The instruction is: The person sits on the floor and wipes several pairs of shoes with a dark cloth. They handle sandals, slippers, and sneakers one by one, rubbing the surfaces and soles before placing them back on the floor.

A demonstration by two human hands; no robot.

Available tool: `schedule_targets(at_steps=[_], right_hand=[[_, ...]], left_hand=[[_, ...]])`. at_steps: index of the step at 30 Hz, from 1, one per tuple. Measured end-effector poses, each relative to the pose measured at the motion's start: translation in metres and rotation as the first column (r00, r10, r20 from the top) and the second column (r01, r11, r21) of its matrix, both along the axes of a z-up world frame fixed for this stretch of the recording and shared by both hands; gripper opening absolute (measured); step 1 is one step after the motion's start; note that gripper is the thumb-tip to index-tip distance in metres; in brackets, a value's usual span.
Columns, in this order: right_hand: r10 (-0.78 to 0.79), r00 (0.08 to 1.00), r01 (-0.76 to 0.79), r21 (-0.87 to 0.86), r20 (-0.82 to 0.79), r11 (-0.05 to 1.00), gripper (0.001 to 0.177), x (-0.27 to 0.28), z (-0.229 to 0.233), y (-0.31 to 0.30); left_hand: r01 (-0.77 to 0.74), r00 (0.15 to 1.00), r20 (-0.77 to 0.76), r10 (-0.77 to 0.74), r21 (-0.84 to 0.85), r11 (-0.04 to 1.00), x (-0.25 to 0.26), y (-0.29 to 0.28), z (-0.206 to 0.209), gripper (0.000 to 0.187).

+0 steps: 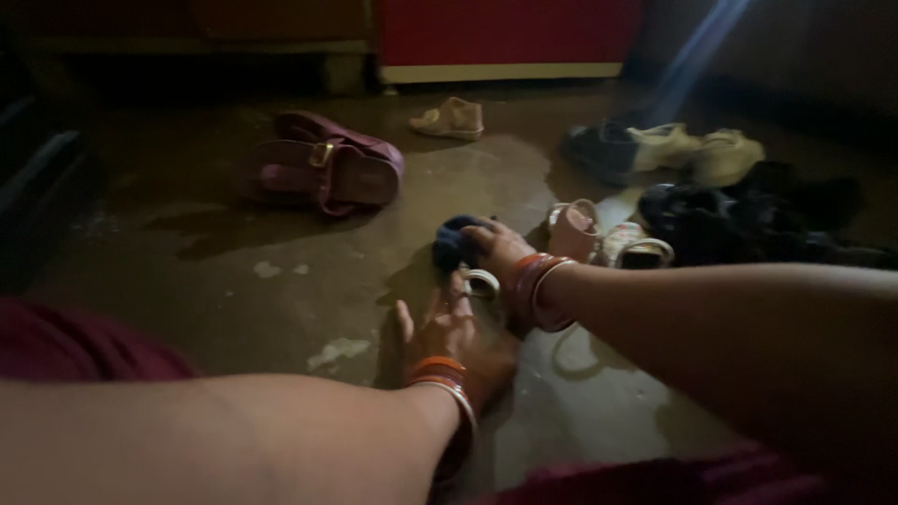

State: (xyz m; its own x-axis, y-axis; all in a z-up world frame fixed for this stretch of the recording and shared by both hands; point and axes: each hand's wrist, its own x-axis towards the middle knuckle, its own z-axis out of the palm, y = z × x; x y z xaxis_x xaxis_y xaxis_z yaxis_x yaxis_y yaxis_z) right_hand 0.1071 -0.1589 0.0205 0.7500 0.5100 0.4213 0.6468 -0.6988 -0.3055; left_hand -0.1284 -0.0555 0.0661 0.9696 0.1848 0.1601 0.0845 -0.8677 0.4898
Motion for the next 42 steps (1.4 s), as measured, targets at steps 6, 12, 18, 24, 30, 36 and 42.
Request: schedule_targets(at_steps=[6,12,18,24,30,36,42], right_hand=[[-0.054,0.971,0.039,-0.070,-0.234,0.997,0.060,-0.065,0.020,-0.019],[-0.028,0.975,0.049,0.092,-0.222,0.995,0.049,-0.122,0.027,-0.032],[0.309,0.939,-0.310,-0.016,0.154,0.951,0.076,-0.088,0.034,-0.023],[-0.189,0.940,0.164,-0.107,-0.285,0.981,0.041,-0.024,0.027,-0.005],[-0.047,0.982,0.093,-0.253,0.183,0.963,0.077,-0.004,0.023,0.005],[0.005,0.987,-0.028,-0.138,-0.163,0.990,0.061,-0.085,0.033,-0.022],[0.147,0.977,-0.163,-0.100,-0.151,0.981,0.052,-0.118,0.043,-0.031]], left_hand=[[-0.006,0.994,0.110,0.011,-0.044,0.999,0.003,0.001,-0.003,0.113],[-0.002,0.993,0.118,0.011,-0.076,0.997,-0.001,0.000,0.000,0.090],[0.015,1.000,0.000,-0.015,0.024,1.000,0.001,0.003,0.000,0.097],[0.045,0.999,-0.011,-0.045,-0.042,0.998,0.004,0.002,-0.004,0.101],[0.042,0.992,0.115,-0.047,0.044,0.998,0.004,0.001,-0.003,0.097],[0.014,1.000,-0.003,-0.014,0.033,0.999,0.003,-0.004,0.001,0.086],[-0.049,0.969,0.245,0.035,0.054,0.997,0.000,-0.002,-0.005,0.081]])
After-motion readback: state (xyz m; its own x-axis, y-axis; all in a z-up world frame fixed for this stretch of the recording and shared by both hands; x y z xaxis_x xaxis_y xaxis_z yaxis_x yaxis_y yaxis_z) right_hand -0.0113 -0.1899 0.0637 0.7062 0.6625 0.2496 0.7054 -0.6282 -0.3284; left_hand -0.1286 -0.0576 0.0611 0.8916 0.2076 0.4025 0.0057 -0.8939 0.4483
